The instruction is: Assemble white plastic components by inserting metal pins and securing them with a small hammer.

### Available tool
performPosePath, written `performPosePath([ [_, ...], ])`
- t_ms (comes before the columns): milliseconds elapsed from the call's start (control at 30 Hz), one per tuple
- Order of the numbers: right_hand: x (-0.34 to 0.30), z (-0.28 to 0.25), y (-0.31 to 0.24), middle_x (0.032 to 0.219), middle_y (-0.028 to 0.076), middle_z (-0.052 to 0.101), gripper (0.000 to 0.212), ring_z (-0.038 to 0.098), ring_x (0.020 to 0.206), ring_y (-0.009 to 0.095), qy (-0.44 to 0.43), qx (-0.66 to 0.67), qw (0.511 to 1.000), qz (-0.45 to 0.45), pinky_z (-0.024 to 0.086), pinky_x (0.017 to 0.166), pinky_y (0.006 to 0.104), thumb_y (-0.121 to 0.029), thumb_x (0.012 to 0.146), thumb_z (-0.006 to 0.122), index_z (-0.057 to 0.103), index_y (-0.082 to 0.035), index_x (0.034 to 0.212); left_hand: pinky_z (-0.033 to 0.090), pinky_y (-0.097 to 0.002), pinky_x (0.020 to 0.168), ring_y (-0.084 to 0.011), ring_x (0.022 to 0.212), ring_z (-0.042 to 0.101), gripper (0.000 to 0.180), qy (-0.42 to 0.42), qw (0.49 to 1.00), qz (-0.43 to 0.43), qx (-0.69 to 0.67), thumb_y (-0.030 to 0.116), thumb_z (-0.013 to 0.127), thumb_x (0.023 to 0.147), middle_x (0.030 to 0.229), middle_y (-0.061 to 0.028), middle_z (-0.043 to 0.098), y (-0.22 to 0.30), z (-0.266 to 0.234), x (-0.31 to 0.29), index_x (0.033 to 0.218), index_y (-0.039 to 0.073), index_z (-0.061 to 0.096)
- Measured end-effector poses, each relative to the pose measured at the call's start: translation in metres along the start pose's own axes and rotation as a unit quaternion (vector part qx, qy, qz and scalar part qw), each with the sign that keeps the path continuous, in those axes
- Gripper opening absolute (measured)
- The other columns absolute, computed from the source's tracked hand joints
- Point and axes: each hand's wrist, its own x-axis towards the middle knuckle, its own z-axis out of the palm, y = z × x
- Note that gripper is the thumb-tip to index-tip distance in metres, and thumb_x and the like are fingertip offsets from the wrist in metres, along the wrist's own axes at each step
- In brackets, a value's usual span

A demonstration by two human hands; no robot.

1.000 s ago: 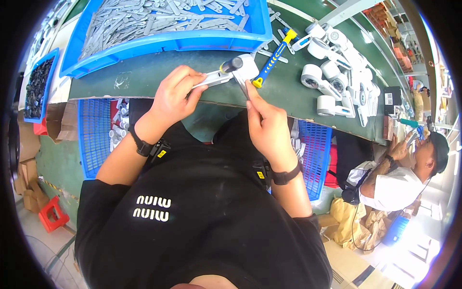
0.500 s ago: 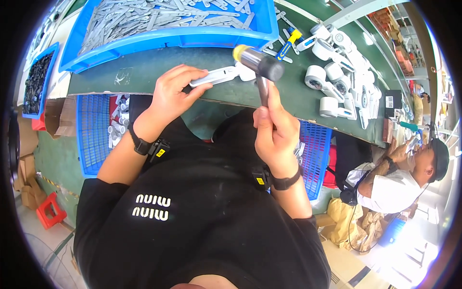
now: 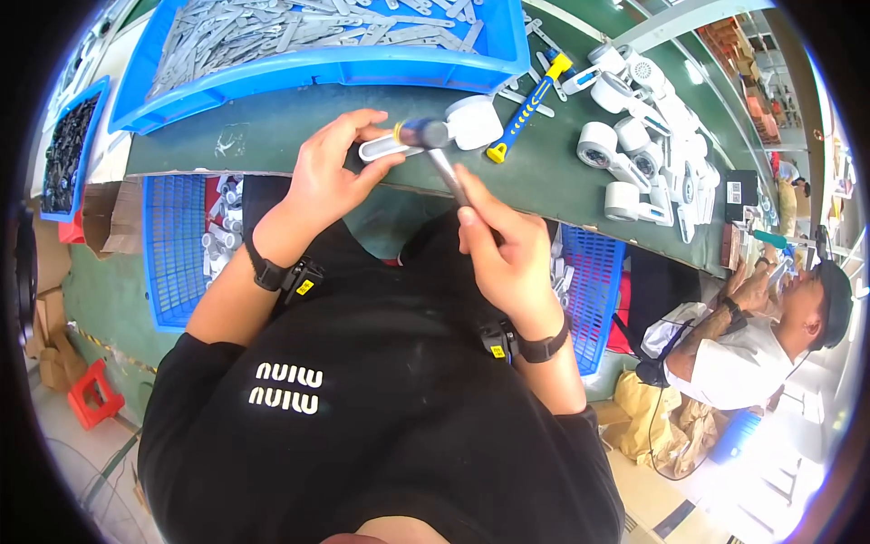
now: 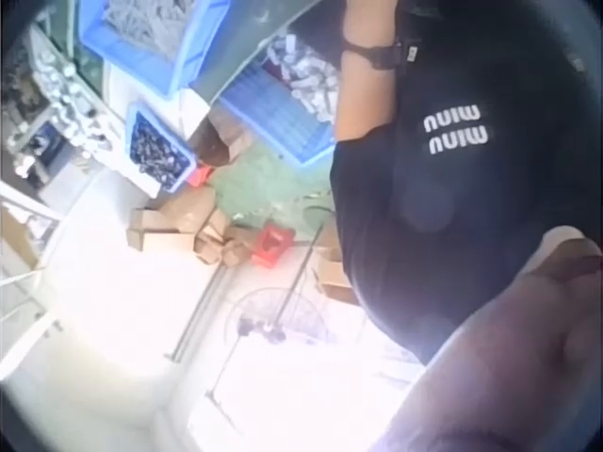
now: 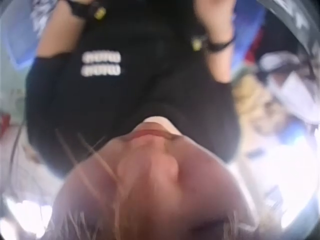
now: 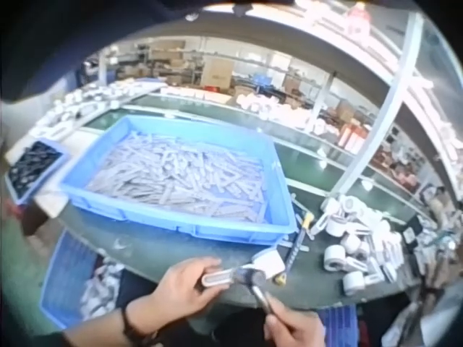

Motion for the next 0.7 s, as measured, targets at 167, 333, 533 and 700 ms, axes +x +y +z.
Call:
performPosePath([
  [167,0.011,0.009,0.014,0.072,0.003,0.065,0.043,0.055,0.062,0.008,0.001,-0.077,0.997,0.017,0.049,0.064,0.026,-0.003,0.107,0.065,0.07,-0.006,0.15,0.063,-0.0414,0.084,-0.0322,0.094,0.079,0.054,-0.003,1.0,-0.004,0.001,0.015,0.094,0.087,0.102,-0.0133,0.081,-0.001,0.002,-0.002,0.131,0.004,0.066],
  [333,0.0,0.005,-0.007,0.077,0.008,0.071,0.043,0.06,0.062,0.012,0.09,0.077,0.993,0.03,0.052,0.065,0.03,-0.003,0.107,0.065,0.067,-0.001,0.15,0.062,-0.0427,0.08,-0.034,0.09,0.077,0.056,0.005,1.0,0.012,-0.003,0.017,0.093,0.087,0.099,-0.0125,0.079,-0.004,0.002,0.0,0.133,0.005,0.065],
  [533,0.016,0.011,0.006,0.075,0.007,0.069,0.043,0.06,0.062,0.013,-0.006,-0.094,0.995,0.024,0.053,0.066,0.0299,-0.003,0.108,0.064,0.069,-0.007,0.151,0.062,-0.0413,0.079,-0.0313,0.088,0.076,0.057,0.002,0.999,-0.028,-0.03,0.016,0.094,0.086,0.096,-0.0109,0.078,-0.003,0.002,0.0,0.134,0.005,0.064],
  [700,0.006,0.02,-0.003,0.071,0.008,0.067,0.043,0.06,0.062,0.01,0.084,0.008,0.996,-0.021,0.052,0.066,0.0282,-0.002,0.107,0.065,0.07,-0.006,0.15,0.063,-0.0392,0.079,-0.0297,0.086,0.077,0.063,0.006,0.998,-0.04,-0.042,0.017,0.095,0.086,0.096,-0.0102,0.078,0.0,0.003,0.0,0.138,0.006,0.061],
])
